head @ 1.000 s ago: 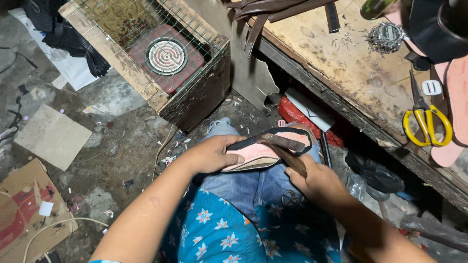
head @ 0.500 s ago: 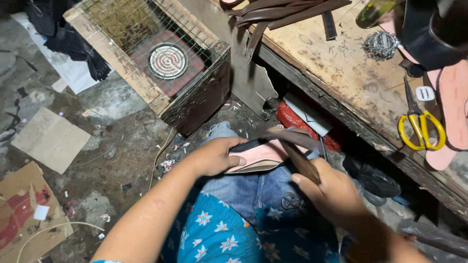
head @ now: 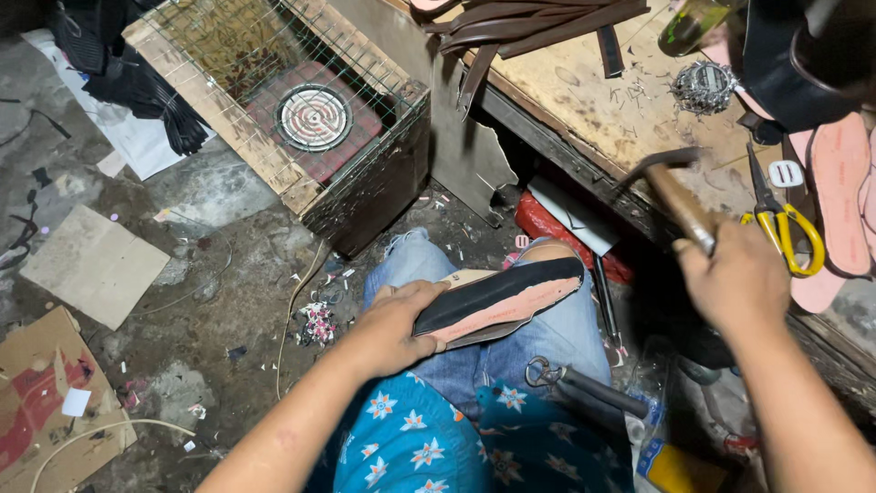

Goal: The person sits on the floor and works a black shoe upper over a wooden last, hammering the insole board and upper into place with a cobbler's hammer. They use pliers to pull and trim the upper material at the edge, then fit and press a brown strap across the shoe.

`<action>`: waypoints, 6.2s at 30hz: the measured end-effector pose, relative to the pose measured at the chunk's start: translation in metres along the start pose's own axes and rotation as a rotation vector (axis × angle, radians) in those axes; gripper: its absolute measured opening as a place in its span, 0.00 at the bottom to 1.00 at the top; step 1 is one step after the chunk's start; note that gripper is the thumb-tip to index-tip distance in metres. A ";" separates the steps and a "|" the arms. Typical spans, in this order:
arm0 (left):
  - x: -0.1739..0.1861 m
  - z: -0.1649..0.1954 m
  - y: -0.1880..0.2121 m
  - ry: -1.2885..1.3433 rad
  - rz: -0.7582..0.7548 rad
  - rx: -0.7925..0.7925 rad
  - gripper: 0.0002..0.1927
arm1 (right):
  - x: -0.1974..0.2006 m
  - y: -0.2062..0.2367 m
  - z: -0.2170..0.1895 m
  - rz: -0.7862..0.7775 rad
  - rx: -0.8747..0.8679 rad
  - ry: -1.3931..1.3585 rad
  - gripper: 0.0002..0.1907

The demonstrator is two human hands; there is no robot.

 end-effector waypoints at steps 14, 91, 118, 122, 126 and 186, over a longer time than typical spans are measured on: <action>0.011 0.103 0.039 -0.176 0.420 -0.721 0.29 | 0.006 0.056 -0.079 -0.407 0.482 -0.533 0.46; -0.054 0.051 -0.090 -0.172 0.385 -0.260 0.23 | -0.043 0.082 -0.127 -0.098 0.213 -0.345 0.13; -0.041 0.059 -0.126 -0.230 -0.025 -0.064 0.25 | -0.021 0.069 -0.124 -0.423 0.324 -0.062 0.11; -0.037 0.075 -0.125 -0.413 -0.073 -0.013 0.22 | -0.021 0.075 -0.119 -0.558 0.165 -0.182 0.16; -0.039 0.076 -0.122 -0.399 -0.018 -0.086 0.22 | -0.016 0.071 -0.125 -0.370 0.097 -0.369 0.19; 0.018 0.038 -0.013 -0.333 -0.034 0.148 0.37 | -0.002 0.065 -0.228 -0.675 0.462 -0.324 0.29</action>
Point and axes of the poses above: each hand's wrist, its own y-axis away from the middle knuckle, its own x-axis out of the back of the hand, z = x × y, the point moved 3 cm from there along -y, towards the middle knuckle, and after that the axes turned 2 degrees about -z, right-handed, at the moved point
